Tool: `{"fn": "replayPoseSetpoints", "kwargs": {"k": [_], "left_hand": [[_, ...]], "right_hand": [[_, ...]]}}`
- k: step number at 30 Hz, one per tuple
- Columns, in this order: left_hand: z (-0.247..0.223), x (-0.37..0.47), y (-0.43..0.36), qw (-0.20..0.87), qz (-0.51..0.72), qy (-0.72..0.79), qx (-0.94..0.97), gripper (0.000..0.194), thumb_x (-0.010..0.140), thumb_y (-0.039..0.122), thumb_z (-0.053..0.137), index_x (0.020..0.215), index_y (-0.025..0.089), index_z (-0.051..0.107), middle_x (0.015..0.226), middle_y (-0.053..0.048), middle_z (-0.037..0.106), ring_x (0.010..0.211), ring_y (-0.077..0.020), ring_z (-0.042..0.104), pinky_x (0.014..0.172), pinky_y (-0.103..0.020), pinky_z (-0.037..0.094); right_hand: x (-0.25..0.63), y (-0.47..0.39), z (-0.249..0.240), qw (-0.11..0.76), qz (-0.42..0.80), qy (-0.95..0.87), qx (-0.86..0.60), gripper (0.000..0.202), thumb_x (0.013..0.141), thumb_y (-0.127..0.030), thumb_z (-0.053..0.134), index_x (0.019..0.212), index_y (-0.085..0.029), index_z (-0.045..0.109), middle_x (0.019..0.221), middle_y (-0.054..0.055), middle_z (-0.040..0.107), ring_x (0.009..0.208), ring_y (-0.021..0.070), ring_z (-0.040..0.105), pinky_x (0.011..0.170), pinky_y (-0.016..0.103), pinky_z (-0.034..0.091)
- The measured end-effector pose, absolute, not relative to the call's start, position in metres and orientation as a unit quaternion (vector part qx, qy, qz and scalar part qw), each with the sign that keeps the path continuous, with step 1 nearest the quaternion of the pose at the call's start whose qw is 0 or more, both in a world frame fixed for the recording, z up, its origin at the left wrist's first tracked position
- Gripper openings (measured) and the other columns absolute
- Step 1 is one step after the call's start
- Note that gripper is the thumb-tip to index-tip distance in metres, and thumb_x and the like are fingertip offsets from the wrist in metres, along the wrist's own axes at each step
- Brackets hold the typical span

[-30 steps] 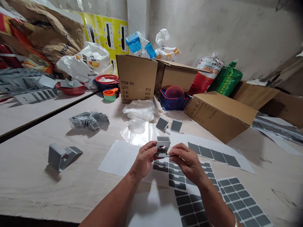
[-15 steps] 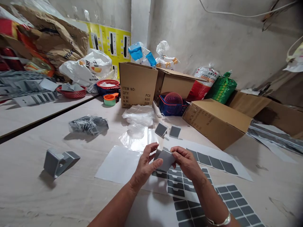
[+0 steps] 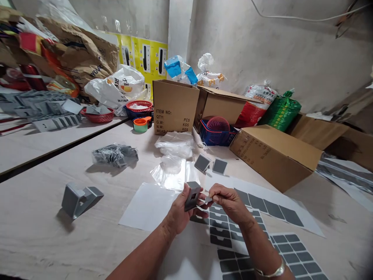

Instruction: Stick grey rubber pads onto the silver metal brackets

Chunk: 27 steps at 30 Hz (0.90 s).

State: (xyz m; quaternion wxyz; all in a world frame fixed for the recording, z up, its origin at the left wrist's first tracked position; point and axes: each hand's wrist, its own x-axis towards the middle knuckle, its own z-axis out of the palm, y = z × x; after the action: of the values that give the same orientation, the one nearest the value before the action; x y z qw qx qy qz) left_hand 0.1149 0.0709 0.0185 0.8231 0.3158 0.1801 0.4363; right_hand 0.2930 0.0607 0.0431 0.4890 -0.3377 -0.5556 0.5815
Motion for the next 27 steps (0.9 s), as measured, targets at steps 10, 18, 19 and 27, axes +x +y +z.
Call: {"fn": "replayPoseSetpoints", "kwargs": {"k": [10, 18, 19, 27], "left_hand": [[0.014, 0.111, 0.084, 0.639, 0.492, 0.412, 0.424, 0.044, 0.081, 0.055, 0.039, 0.086, 0.015, 0.057, 0.077, -0.008, 0.058, 0.068, -0.0201, 0.056, 0.061, -0.035, 0.048], [0.029, 0.108, 0.076, 0.463, 0.493, 0.294, 0.676, 0.010, 0.070, 0.026, 0.064, 0.077, 0.019, 0.067, 0.100, -0.008, 0.060, 0.113, -0.0286, 0.042, 0.098, -0.037, 0.029], [0.028, 0.111, 0.075, 0.505, 0.493, 0.286, 0.648, 0.011, 0.069, 0.024, 0.065, 0.078, 0.019, 0.068, 0.095, -0.008, 0.062, 0.106, -0.0275, 0.047, 0.095, -0.036, 0.033], [0.008, 0.118, 0.082, 0.690, 0.523, 0.278, 0.416, 0.012, 0.073, 0.023, 0.061, 0.082, 0.017, 0.066, 0.073, 0.000, 0.066, 0.066, -0.0133, 0.058, 0.067, -0.025, 0.046]], "right_hand": [[0.288, 0.083, 0.012, 0.560, 0.613, -0.419, -0.367, 0.024, 0.075, -0.039, 0.064, 0.084, -0.018, 0.061, 0.059, -0.003, 0.049, 0.045, 0.0068, 0.045, 0.043, 0.020, 0.045], [0.288, 0.082, 0.021, 0.528, 0.615, -0.431, -0.396, 0.026, 0.071, -0.038, 0.068, 0.080, -0.014, 0.065, 0.059, -0.001, 0.054, 0.043, 0.0065, 0.047, 0.037, 0.017, 0.043], [0.288, 0.082, 0.023, 0.525, 0.612, -0.435, -0.400, 0.027, 0.070, -0.038, 0.069, 0.079, -0.013, 0.065, 0.058, -0.001, 0.054, 0.043, 0.0066, 0.047, 0.037, 0.017, 0.043], [0.314, 0.087, 0.067, 0.615, 0.495, -0.427, -0.441, 0.033, 0.068, -0.044, 0.068, 0.082, -0.015, 0.061, 0.069, 0.000, 0.057, 0.054, 0.0094, 0.052, 0.050, 0.026, 0.052]]}}
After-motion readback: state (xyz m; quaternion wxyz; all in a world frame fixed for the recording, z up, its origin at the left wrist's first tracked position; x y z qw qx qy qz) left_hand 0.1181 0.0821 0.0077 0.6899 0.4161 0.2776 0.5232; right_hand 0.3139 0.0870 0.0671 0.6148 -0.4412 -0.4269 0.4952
